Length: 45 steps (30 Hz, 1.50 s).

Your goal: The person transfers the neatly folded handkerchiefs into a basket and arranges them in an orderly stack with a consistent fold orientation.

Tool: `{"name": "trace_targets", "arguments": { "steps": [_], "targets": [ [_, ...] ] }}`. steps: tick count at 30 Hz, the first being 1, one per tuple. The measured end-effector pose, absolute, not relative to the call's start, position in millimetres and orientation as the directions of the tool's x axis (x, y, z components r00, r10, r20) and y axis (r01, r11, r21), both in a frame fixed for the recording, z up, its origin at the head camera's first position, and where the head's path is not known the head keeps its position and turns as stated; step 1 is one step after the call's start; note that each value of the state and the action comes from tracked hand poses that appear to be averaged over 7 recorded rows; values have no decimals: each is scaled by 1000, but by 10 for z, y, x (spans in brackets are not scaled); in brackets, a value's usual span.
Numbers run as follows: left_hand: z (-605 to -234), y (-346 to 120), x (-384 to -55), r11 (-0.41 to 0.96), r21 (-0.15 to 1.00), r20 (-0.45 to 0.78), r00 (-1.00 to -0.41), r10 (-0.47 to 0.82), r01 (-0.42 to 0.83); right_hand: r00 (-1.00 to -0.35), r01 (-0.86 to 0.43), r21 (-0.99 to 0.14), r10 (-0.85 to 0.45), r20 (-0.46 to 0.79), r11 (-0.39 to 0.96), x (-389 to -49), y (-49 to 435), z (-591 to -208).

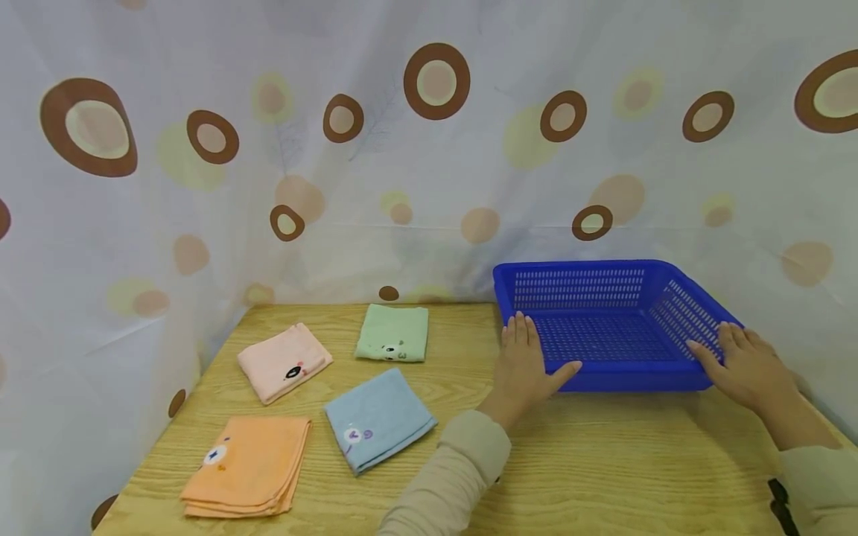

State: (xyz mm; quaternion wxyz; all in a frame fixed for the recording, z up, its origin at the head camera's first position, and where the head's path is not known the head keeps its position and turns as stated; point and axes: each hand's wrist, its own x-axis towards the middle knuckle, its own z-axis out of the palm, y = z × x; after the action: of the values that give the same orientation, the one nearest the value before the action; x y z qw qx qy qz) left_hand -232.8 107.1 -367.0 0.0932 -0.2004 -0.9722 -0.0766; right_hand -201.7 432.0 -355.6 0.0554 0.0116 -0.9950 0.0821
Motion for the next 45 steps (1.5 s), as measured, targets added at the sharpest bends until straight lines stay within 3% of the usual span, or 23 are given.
{"name": "trace_targets", "arguments": {
  "steps": [45],
  "targets": [
    [-3655, 986, -2311, 886, 141, 226, -886, 405, 441, -992, -32, -139, -14, 124, 990, -1976, 4259, -3490]
  ]
}}
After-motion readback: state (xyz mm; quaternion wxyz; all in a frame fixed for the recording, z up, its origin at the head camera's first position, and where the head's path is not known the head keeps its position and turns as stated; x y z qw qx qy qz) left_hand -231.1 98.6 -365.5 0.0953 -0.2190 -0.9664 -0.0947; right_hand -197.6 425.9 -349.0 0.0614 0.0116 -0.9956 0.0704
